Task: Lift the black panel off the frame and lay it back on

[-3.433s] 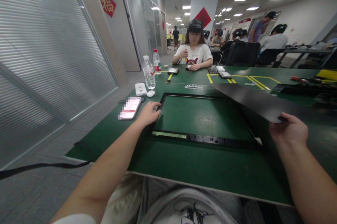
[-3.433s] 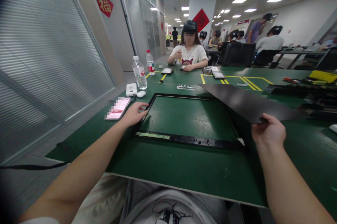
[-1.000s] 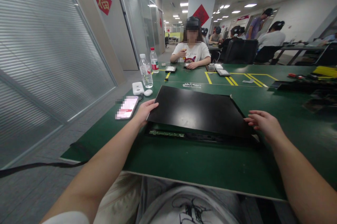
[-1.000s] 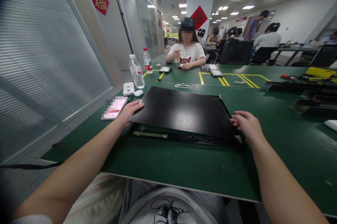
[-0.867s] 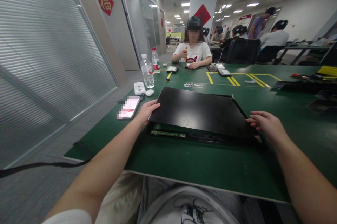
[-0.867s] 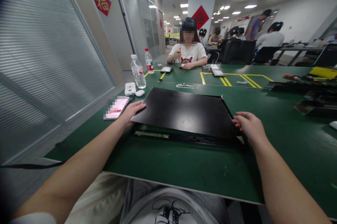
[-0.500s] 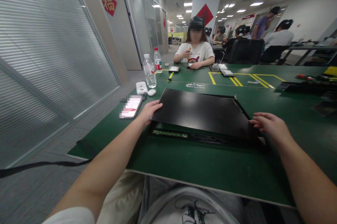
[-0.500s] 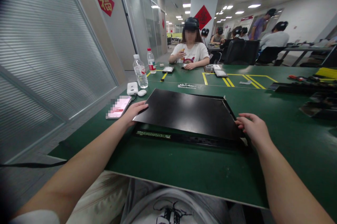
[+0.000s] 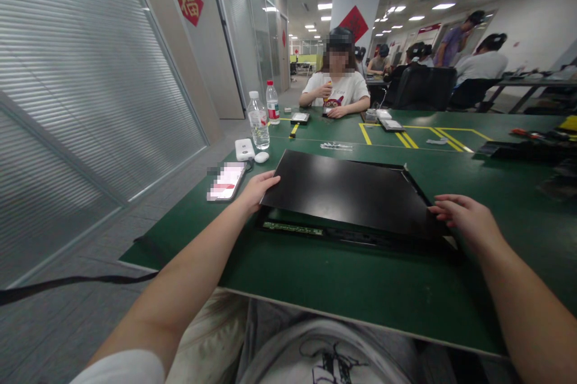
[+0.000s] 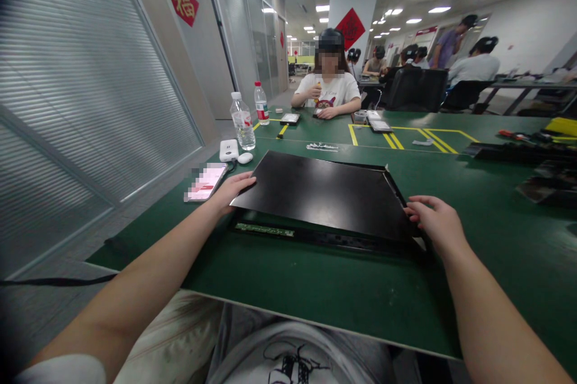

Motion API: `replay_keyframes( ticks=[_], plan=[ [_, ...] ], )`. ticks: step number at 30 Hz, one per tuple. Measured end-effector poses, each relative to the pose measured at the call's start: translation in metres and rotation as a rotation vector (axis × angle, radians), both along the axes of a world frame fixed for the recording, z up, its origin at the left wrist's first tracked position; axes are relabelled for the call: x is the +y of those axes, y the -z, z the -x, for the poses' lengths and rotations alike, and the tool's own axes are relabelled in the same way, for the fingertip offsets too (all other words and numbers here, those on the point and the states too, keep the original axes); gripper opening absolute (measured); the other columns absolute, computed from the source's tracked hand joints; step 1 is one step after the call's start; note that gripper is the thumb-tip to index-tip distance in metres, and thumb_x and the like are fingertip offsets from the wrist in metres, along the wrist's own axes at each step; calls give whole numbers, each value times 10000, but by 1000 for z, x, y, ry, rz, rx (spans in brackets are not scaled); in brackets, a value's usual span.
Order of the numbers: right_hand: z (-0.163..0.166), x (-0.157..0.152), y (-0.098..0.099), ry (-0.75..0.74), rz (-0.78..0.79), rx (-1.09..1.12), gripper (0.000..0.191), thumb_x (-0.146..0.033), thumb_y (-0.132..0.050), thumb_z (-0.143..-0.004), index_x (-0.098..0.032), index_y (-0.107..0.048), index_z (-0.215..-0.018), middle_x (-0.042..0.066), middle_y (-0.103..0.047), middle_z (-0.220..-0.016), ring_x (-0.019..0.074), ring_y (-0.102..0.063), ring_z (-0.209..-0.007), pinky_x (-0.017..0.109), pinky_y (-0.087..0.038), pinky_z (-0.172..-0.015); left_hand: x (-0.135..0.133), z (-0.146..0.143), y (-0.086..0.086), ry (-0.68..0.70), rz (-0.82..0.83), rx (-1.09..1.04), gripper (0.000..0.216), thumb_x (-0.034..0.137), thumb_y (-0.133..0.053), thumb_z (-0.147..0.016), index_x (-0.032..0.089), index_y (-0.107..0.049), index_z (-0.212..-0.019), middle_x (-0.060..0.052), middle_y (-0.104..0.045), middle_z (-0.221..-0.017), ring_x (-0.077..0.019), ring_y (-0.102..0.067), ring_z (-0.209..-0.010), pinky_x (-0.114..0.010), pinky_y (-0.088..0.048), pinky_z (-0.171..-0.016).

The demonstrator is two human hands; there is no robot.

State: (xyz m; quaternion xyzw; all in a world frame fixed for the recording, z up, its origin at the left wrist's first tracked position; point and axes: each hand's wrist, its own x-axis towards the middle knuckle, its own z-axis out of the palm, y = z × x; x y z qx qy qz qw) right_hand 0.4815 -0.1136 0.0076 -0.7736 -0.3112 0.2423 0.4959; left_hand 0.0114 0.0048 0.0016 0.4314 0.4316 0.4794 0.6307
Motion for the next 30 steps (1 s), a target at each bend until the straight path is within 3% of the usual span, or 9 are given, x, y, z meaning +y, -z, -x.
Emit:
replay_keyframes(
  ticks=[6,13,18,25,30],
  plan=[
    [4,-1,-6,7,-4,28,168,-226,-716,-710,-206,-717,-878,68,-755,-740,154,-613,-603,230,-424,-494,-3,-1,-4,1,7,19,405,140,-849,-846,137,-841,-1251,-107,-885,-989,-234,-826,-807,-305,-648,-759],
    [6,-4,-10,0,-6,43,131,-214,-718,-727,-201,-713,-857,81,-765,-748,142,-598,-583,221,-430,-489,-4,-1,-5,-14,17,9,341,129,-839,-854,135,-854,-1195,-101,-883,-959,-214,-812,-752,-290,-643,-728],
    [2,-5,-7,-19,-63,81,155,-221,-729,-716,-202,-711,-869,97,-775,-757,145,-607,-588,214,-428,-485,-1,2,-3,-39,-11,-4,488,184,-925,-782,141,-840,-1261,-111,-884,-985,-265,-838,-841,-317,-650,-757],
    [3,-4,-6,-50,-144,254,227,-246,-730,-708,-220,-699,-932,123,-817,-837,162,-617,-619,213,-420,-471,4,13,-13,-151,-69,-82,411,189,-888,-741,109,-853,-1142,-104,-882,-951,-257,-833,-834,-298,-660,-770],
    [3,-4,-4,-58,-157,317,212,-287,-742,-706,-252,-688,-908,112,-819,-858,171,-600,-623,226,-416,-462,2,15,-18,-136,-133,-114,419,191,-883,-715,109,-852,-1125,-101,-884,-978,-280,-842,-945,-306,-665,-858]
  ],
)
